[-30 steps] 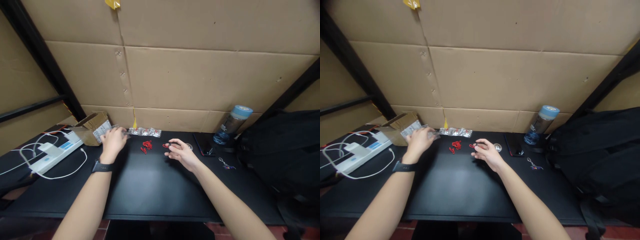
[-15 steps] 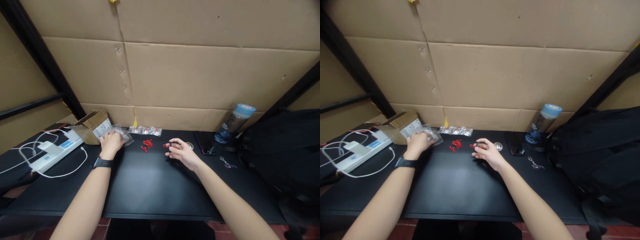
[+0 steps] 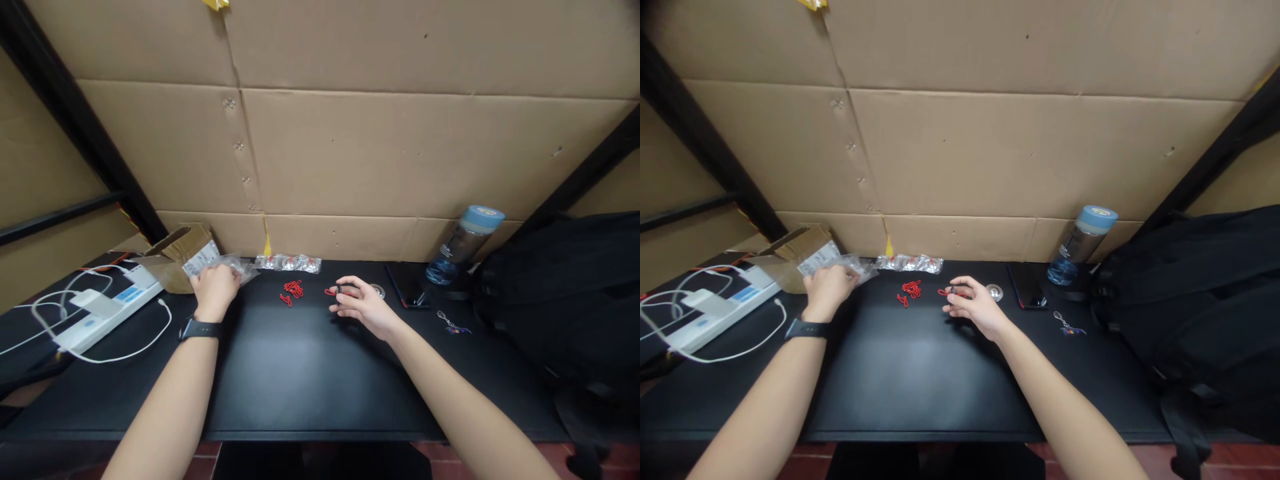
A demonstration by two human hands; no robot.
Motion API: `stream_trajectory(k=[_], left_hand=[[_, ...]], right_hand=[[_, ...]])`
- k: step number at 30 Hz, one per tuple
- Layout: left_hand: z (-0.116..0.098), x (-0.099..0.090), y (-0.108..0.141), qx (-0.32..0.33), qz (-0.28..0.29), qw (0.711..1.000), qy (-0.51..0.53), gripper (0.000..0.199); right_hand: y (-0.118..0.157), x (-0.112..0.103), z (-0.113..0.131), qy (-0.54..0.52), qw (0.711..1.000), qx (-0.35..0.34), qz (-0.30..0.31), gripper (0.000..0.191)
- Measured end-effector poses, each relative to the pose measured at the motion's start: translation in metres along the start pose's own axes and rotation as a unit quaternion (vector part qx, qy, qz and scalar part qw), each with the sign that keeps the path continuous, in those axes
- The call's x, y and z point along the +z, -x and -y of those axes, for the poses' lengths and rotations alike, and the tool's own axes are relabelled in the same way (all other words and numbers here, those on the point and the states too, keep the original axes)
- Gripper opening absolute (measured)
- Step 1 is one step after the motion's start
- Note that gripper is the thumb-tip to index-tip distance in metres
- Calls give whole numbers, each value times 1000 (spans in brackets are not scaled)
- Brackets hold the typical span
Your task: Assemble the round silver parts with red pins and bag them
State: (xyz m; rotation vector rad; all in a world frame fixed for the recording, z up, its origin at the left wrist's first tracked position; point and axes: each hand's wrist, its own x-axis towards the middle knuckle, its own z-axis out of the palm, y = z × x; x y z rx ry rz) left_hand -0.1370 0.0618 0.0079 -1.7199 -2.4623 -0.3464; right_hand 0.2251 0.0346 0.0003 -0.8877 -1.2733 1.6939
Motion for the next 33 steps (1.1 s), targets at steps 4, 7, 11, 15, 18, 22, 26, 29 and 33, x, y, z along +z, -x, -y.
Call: stream_trajectory(k=[4, 7, 11, 15, 18, 22, 26, 29, 33], left_hand=[[-7, -17, 7, -5, -106, 993, 55, 36], [-29, -29, 20, 66, -198, 970, 129, 37], [-83, -21, 56, 287, -160, 928, 176, 32], [-128, 7, 88, 463, -48, 871, 156, 34], [-135, 19, 96, 516, 17, 838, 177, 34], [-123, 7, 92, 526, 50, 820, 219, 40], [-109, -10, 86, 512, 61, 837, 182, 27], [-104, -8, 88, 547, 109, 816, 148, 26], [-114, 8, 100, 552, 105, 815, 142, 40]], right_hand=[[2, 1, 6, 4, 1000, -9, -11, 47], [2, 1, 12, 13, 999, -32, -39, 47], [-1, -9, 16, 80, 987, -102, -97, 46], [-4, -27, 19, 233, 949, -167, -129, 42], [-1, -35, 25, 365, 901, -201, -123, 38], [6, -35, 34, 441, 865, -216, -103, 33], [12, -31, 41, 491, 842, -211, -80, 24], [15, -28, 43, 523, 826, -204, -57, 25], [19, -28, 44, 569, 806, -165, -16, 22]])
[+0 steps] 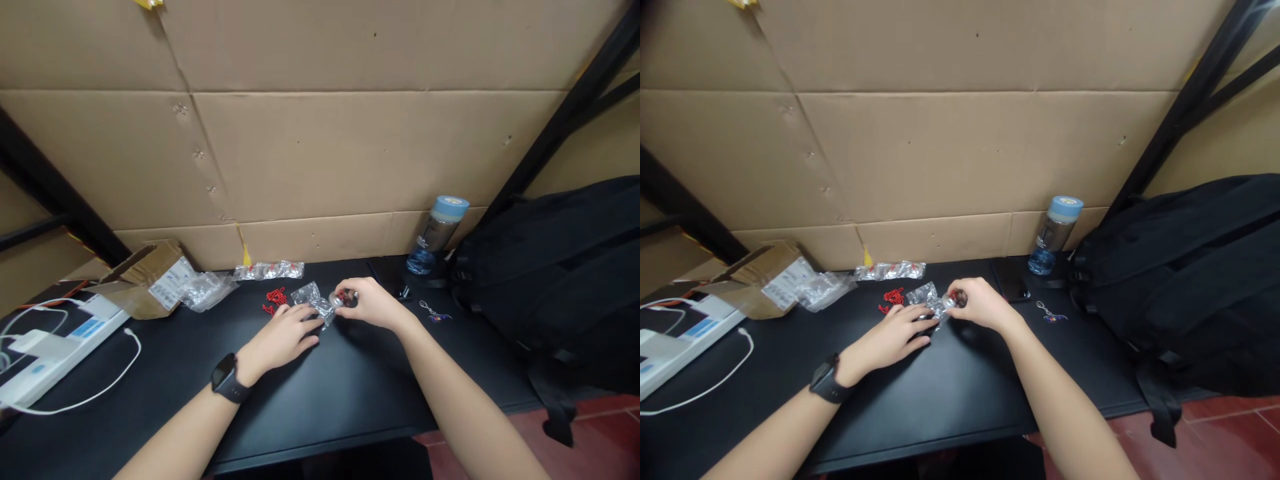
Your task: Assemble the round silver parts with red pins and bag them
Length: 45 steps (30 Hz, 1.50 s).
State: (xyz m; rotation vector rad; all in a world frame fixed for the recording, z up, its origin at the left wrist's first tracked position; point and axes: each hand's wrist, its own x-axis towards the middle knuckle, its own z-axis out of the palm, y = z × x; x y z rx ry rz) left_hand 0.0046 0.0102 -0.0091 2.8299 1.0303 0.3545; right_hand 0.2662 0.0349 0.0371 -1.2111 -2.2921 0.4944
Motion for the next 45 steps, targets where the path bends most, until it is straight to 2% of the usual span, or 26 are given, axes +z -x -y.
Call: stream_trajectory(k=[4, 10, 14, 18, 22, 27, 32, 38, 41, 45], left_hand=[[-11, 13, -8, 7, -2, 1000, -11, 44], [-13, 14, -8, 5, 8, 1000, -7, 46], [-10, 14, -6, 9, 4, 1000, 9, 45], [-8, 15, -5, 10, 2, 1000, 24, 45], [-7, 15, -4, 0, 2, 999, 32, 43], [-7, 13, -4, -1, 17, 999, 32, 43], [-5, 12, -2, 6, 19, 999, 28, 42], [-2, 11, -2, 25, 26, 999, 32, 44], [0, 10, -2, 27, 25, 998, 41, 44], [2, 5, -4, 41, 17, 997, 68, 42]], right_hand=[[2, 1, -3, 75, 994, 33, 70, 22], [3, 8, -13, 125, 984, 21, 122, 19], [0, 14, -17, 130, 985, -3, 111, 22], [-4, 20, -15, 131, 987, 3, 92, 27], [-6, 20, -15, 111, 990, 0, 93, 30], [-2, 11, -23, -3, 988, -1, 155, 30], [-2, 11, -22, -78, 981, 5, 178, 26], [-2, 11, -15, -38, 988, -23, 146, 17], [1, 8, -16, -7, 989, -22, 149, 29], [2, 8, -17, -42, 981, 17, 188, 46]])
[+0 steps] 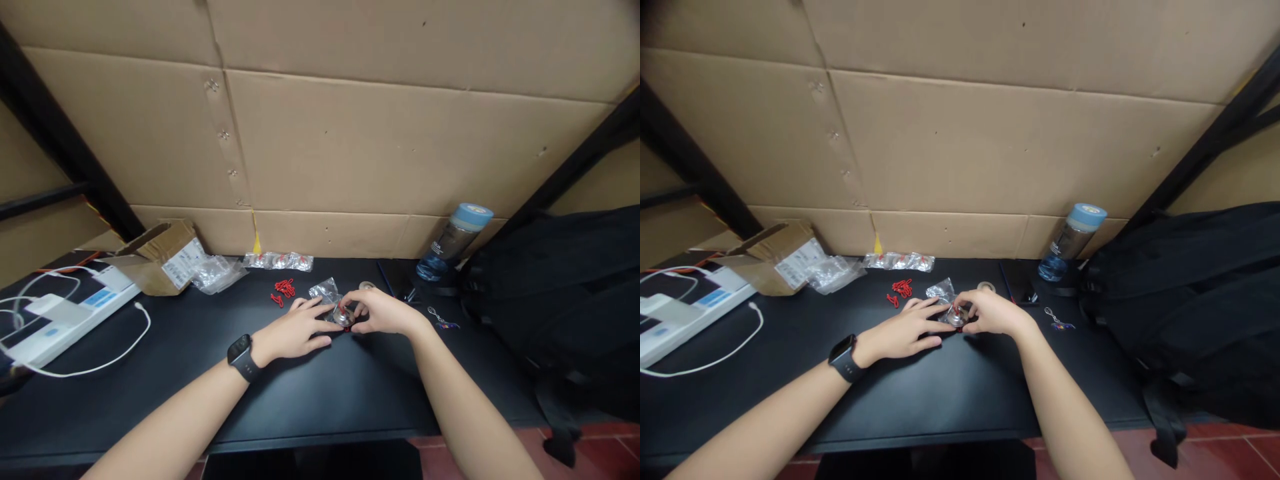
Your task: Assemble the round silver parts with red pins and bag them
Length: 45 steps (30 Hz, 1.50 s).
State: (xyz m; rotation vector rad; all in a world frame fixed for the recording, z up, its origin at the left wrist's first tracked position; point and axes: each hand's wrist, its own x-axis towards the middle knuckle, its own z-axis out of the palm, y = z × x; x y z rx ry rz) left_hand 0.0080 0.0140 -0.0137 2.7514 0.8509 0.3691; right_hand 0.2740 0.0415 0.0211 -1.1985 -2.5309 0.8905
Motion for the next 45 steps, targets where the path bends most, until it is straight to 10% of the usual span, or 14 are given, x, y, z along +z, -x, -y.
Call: stream_trajectory(k=[14, 28, 45], left_hand=[[10, 0, 2, -26, 11, 1000, 6, 38], [9, -4, 2, -26, 9, 1000, -14, 39], [3, -6, 3, -18, -18, 1000, -4, 35]], right_hand=[[-3, 5, 7, 147, 987, -20, -61, 35], [-6, 1, 5, 60, 993, -99, -6, 33], [-37, 40, 8, 227, 945, 47, -231, 29]])
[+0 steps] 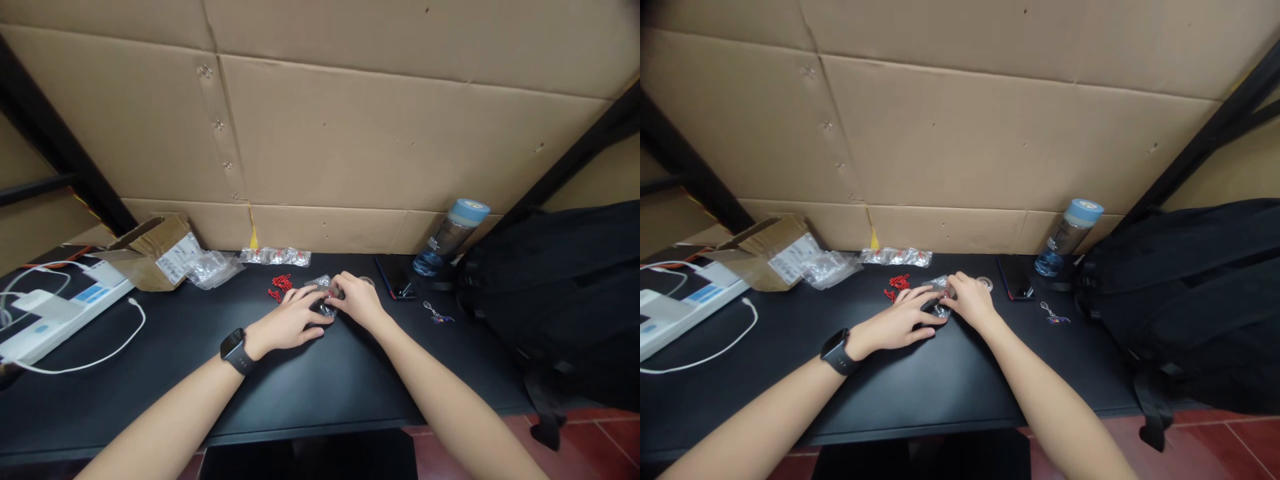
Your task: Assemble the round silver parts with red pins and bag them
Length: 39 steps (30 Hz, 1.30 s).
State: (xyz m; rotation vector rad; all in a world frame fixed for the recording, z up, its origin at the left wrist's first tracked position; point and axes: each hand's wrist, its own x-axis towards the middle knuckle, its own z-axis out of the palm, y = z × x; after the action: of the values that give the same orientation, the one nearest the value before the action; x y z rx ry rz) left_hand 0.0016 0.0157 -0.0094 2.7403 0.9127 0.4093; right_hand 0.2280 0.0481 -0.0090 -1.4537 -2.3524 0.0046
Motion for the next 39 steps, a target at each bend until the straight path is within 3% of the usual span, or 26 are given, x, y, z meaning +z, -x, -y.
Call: stream_trajectory(k=[3, 10, 18, 21, 24, 28, 32, 35, 39], left_hand=[[2, 1, 0, -6, -6, 1000, 3, 35], [6, 0, 2, -15, -16, 1000, 19, 30], [2, 0, 0, 0, -16, 1000, 23, 29], [4, -1, -2, -7, -46, 999, 21, 23], [5, -2, -5, -39, -88, 995, 18, 23], [4, -1, -8, -109, -142, 984, -16, 22], [3, 1, -9, -137, -152, 978, -29, 4], [5, 1, -9, -161, -165, 973, -12, 11], [8, -2, -10, -202, -187, 961, 24, 11]], right_hand=[[-3, 2, 0, -5, 1000, 5, -1, 30], [1, 4, -11, -147, 988, -27, 24, 17], [-1, 13, -1, -95, 993, 59, -46, 20], [-1, 6, -7, -157, 988, -1, -4, 24], [-1, -7, -19, -237, 967, -74, 60, 17], [1, -17, -30, -250, 961, -93, 74, 19], [1, -16, -29, -221, 968, -102, 64, 20], [1, -16, -26, -226, 967, -104, 48, 4], [0, -15, -29, -277, 958, -53, 48, 10]])
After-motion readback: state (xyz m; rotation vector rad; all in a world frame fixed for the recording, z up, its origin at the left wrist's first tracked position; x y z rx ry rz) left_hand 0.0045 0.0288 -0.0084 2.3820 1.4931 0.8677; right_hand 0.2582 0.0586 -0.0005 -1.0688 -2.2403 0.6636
